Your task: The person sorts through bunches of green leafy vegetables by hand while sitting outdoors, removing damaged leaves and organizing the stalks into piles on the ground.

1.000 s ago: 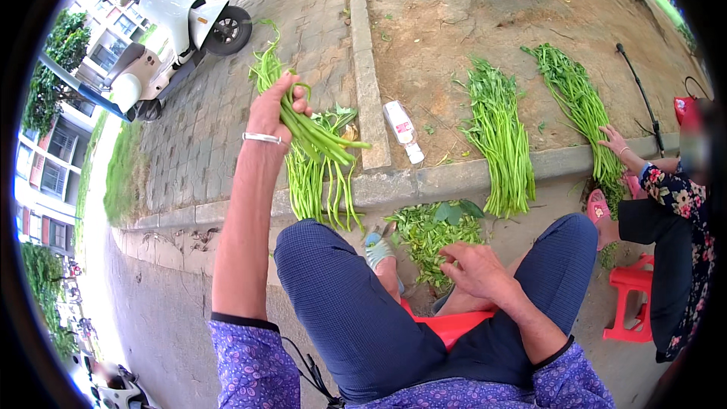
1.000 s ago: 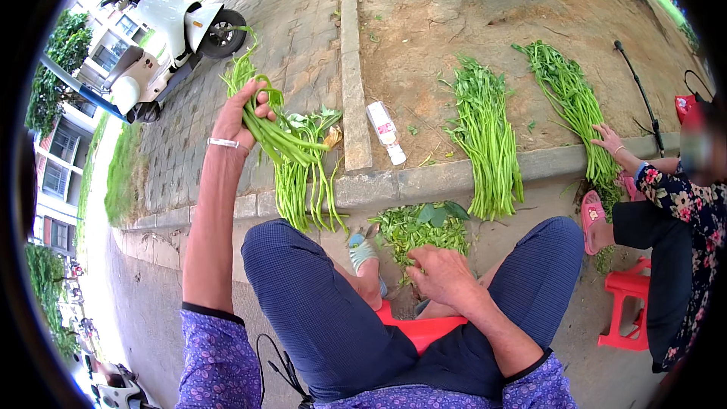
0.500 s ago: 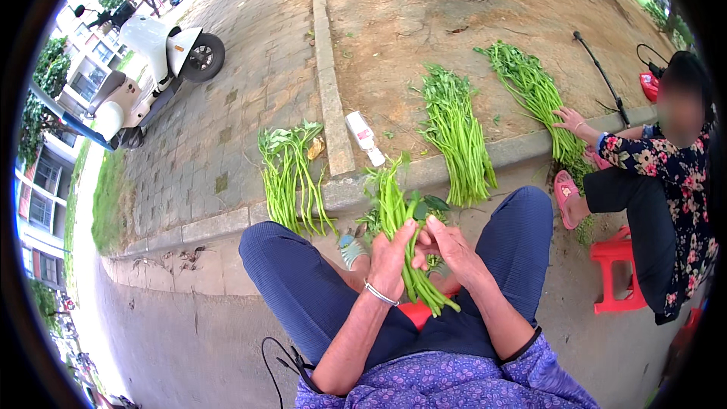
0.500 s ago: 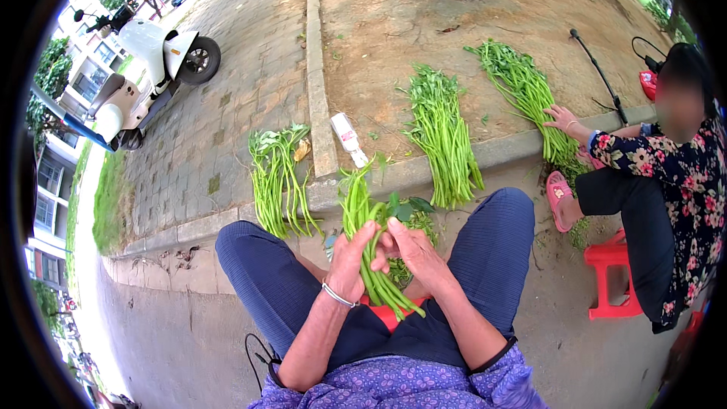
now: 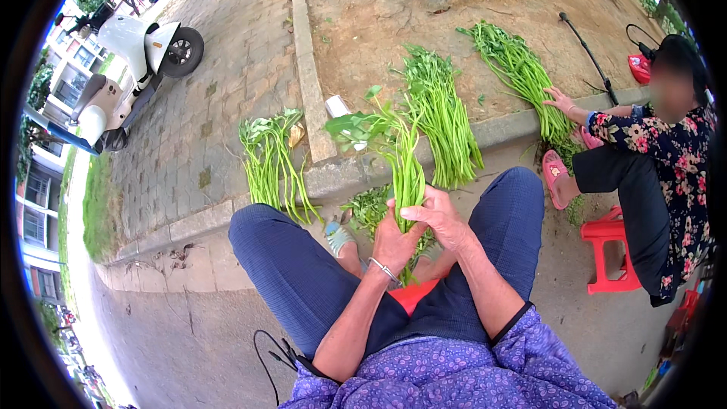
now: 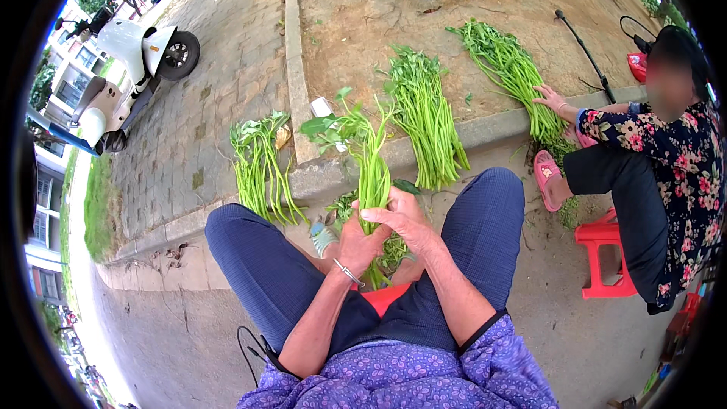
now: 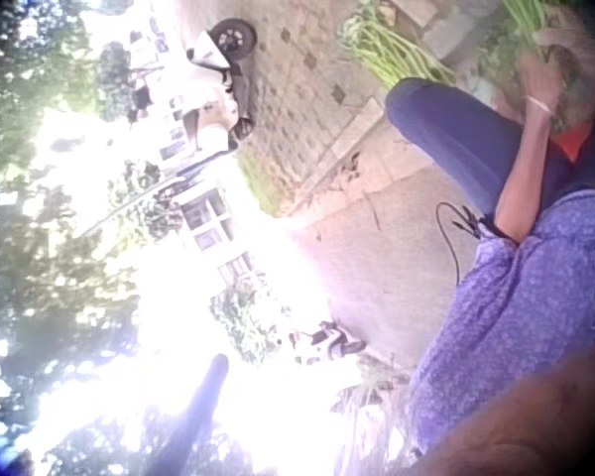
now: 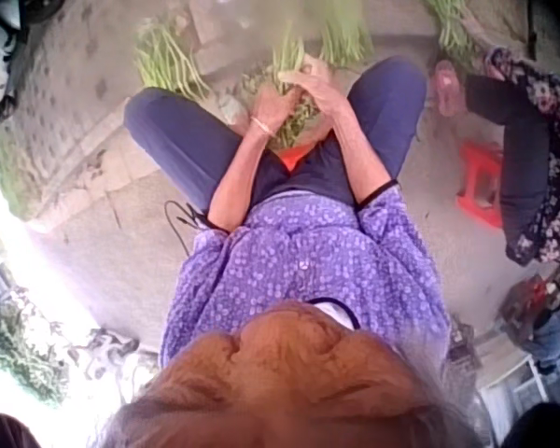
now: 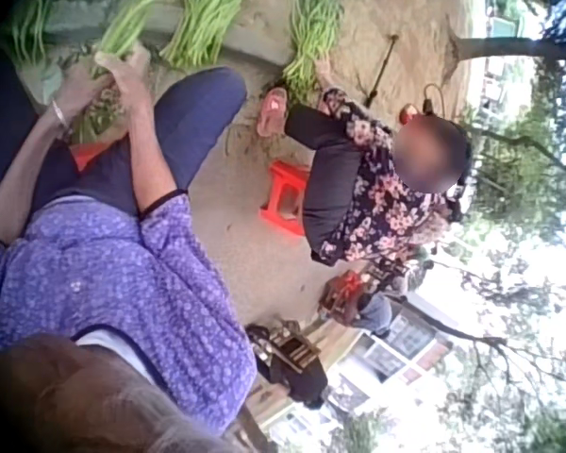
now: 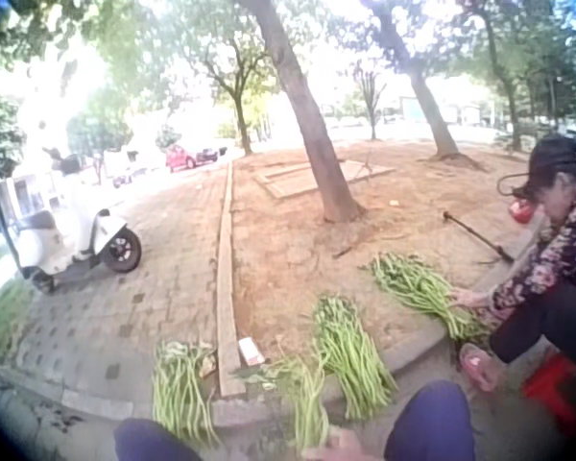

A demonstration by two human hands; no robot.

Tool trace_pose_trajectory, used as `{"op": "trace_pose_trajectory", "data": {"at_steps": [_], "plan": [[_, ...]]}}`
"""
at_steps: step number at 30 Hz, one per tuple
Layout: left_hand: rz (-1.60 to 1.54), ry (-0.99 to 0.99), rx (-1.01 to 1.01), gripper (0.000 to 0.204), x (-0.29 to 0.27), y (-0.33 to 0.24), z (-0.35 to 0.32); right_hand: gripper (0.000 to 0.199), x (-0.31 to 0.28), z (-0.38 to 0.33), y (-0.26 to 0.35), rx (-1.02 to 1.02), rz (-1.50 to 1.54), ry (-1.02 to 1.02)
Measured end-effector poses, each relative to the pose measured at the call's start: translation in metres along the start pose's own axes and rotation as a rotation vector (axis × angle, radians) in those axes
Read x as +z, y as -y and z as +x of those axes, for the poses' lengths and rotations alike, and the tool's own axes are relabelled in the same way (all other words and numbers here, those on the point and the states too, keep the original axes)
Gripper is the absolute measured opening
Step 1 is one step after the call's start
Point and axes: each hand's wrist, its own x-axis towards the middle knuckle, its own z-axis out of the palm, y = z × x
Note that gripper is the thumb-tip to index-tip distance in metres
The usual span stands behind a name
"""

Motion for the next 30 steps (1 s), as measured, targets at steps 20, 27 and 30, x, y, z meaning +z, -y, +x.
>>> {"op": "trace_pose_trajectory", "data": {"at_steps": [20,27,30], "plan": [[-0.763,0.475,-0.424,0.021,-0.020,-0.019,0.005,0.039,-0.019,0.010,-0.002,0.132,0.167,0.057],[-0.580,0.233,-0.388,0.027,-0.018,-0.032,0.003,0.035,-0.023,0.013,-0.017,0.146,0.191,0.014],[-0.495,0.217,-0.336,0.024,-0.018,-0.023,0.006,0.034,-0.023,0.014,-0.016,0.178,0.176,-0.040]]}}
